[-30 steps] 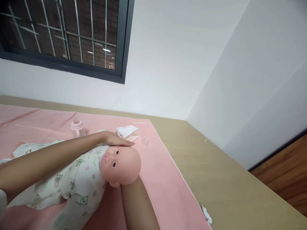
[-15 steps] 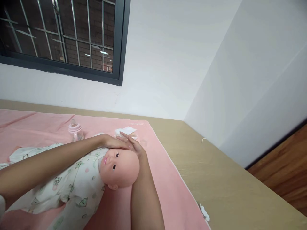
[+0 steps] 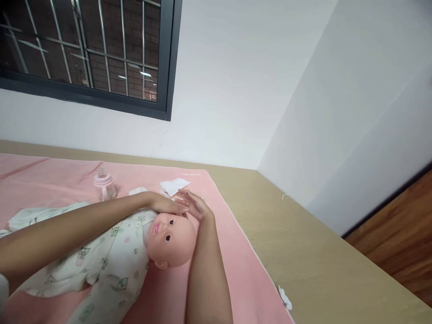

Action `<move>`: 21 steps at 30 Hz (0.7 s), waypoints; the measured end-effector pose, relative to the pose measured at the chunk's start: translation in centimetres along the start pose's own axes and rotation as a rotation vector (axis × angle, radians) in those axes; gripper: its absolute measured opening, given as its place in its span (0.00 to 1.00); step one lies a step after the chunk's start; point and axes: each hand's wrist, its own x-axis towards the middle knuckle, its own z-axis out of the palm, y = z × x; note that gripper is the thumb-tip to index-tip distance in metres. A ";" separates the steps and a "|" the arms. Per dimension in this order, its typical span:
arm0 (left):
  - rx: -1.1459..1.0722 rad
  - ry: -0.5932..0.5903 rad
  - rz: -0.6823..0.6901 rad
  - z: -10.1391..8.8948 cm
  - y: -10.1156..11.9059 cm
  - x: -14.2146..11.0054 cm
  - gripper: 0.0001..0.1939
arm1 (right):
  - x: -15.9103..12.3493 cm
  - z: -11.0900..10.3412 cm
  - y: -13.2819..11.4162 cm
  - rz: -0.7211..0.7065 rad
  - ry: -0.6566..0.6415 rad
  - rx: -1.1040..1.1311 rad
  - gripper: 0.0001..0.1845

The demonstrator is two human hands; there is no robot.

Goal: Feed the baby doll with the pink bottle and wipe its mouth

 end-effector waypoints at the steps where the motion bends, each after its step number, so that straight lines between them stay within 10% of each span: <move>1: 0.006 -0.004 -0.004 -0.3 0.1 -0.3 0.30 | 0.1 0.1 0.1 -0.015 -0.017 0.003 0.18; 10: 0.399 0.429 -0.119 -2.9 3.0 -7.6 0.25 | 0.4 -0.3 0.3 -0.081 -0.015 0.144 0.17; 21: 0.176 0.762 -0.208 -1.3 4.7 -13.8 0.28 | -1.9 2.7 -6.0 -0.314 0.308 -0.119 0.20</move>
